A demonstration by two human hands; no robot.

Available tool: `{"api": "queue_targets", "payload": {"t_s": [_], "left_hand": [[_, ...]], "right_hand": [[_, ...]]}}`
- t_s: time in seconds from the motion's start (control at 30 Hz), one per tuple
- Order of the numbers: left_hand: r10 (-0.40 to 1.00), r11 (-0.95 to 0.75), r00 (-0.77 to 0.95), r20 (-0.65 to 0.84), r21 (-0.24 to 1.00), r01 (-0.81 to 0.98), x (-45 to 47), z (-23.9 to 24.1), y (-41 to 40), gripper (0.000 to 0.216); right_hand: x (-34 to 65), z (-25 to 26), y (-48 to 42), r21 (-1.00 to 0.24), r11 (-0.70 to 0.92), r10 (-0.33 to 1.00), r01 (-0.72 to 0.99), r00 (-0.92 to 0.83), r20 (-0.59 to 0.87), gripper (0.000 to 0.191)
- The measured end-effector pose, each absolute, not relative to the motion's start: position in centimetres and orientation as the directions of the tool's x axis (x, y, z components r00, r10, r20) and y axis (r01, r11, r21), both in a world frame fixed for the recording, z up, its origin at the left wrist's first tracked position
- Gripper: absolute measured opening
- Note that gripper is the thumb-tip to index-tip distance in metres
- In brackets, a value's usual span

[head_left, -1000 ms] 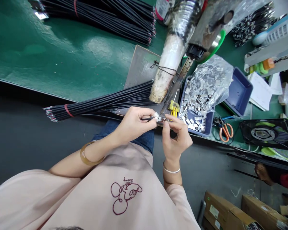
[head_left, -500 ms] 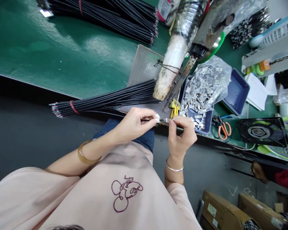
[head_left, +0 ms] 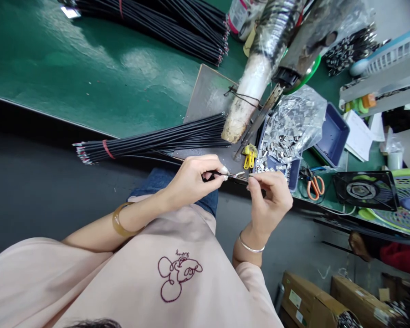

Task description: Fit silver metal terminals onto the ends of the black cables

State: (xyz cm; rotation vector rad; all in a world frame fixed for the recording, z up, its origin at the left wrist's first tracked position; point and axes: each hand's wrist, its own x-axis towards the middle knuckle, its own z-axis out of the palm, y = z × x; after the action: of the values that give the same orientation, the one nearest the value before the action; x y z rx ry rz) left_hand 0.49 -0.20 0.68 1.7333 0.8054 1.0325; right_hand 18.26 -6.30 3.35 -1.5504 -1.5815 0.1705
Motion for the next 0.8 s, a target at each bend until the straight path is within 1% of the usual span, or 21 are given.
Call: {"api": "queue_targets", "payload": {"t_s": [0.07, 0.1, 0.2, 0.27, 0.33, 0.4, 0.43, 0.5, 0.53, 0.63, 0.7, 0.73, 0.8], "left_hand": [[0.846, -0.385, 0.434, 0.309, 0.918, 0.098, 0.5, 0.9, -0.3, 0.011], [0.842, -0.404, 0.432, 0.322, 0.908, 0.11, 0.5, 1.0, -0.4, 0.011], [0.849, -0.394, 0.428, 0.31, 0.911, 0.121, 0.6, 1.1, -0.8, 0.009], [0.867, -0.311, 0.438, 0.237, 0.945, 0.104, 0.7, 1.2, -0.9, 0.008], [0.886, -0.189, 0.441, 0.141, 0.98, 0.066, 0.8, 1.1, -0.9, 0.007], [0.903, -0.09, 0.423, 0.073, 0.996, 0.02, 0.9, 0.8, -0.8, 0.007], [0.91, -0.063, 0.41, 0.056, 0.998, 0.005, 1.0, 0.6, -0.7, 0.007], [0.919, -0.066, 0.391, 0.056, 0.998, 0.011, 1.0, 0.2, -0.8, 0.007], [0.92, -0.088, 0.384, 0.071, 0.996, 0.027, 1.1, 0.1, -0.8, 0.007], [0.921, -0.178, 0.365, 0.137, 0.981, 0.081, 1.2, -0.2, -1.1, 0.007], [0.922, -0.213, 0.349, 0.167, 0.972, 0.098, 1.3, -0.2, -1.2, 0.008], [0.924, -0.209, 0.345, 0.165, 0.973, 0.093, 1.3, -0.2, -1.3, 0.008], [0.924, -0.143, 0.362, 0.121, 0.989, 0.033, 1.3, 0.1, -1.2, 0.007]], "right_hand": [[17.8, 3.3, -6.6, -0.612, 0.229, 0.9, 0.757, 0.075, 0.43, 0.011], [17.5, 3.1, -6.7, -0.607, 0.238, 0.914, 0.759, 0.037, 0.405, 0.012], [17.0, 1.9, -6.4, -0.621, 0.271, 0.906, 0.736, 0.023, 0.422, 0.006], [17.1, 1.2, -6.1, -0.699, 0.268, 0.893, 0.663, 0.102, 0.439, 0.007], [17.3, 0.9, -5.9, -0.8, 0.233, 0.884, 0.554, 0.223, 0.412, 0.01], [17.5, 1.0, -5.8, -0.848, 0.188, 0.867, 0.495, 0.322, 0.381, 0.012], [17.5, 1.2, -5.9, -0.845, 0.171, 0.86, 0.506, 0.342, 0.379, 0.013], [17.4, 1.5, -6.1, -0.801, 0.157, 0.861, 0.577, 0.318, 0.397, 0.008], [17.3, 1.5, -6.2, -0.764, 0.165, 0.865, 0.623, 0.28, 0.416, 0.003], [16.7, 1.4, -6.3, -0.629, 0.231, 0.867, 0.742, 0.137, 0.48, 0.009], [16.5, 1.1, -6.2, -0.579, 0.237, 0.866, 0.78, 0.1, 0.49, 0.005], [16.5, 1.0, -6.1, -0.59, 0.218, 0.876, 0.778, 0.111, 0.47, 0.005], [16.4, 0.8, -6.1, -0.687, 0.16, 0.918, 0.709, 0.15, 0.367, 0.007]]}}
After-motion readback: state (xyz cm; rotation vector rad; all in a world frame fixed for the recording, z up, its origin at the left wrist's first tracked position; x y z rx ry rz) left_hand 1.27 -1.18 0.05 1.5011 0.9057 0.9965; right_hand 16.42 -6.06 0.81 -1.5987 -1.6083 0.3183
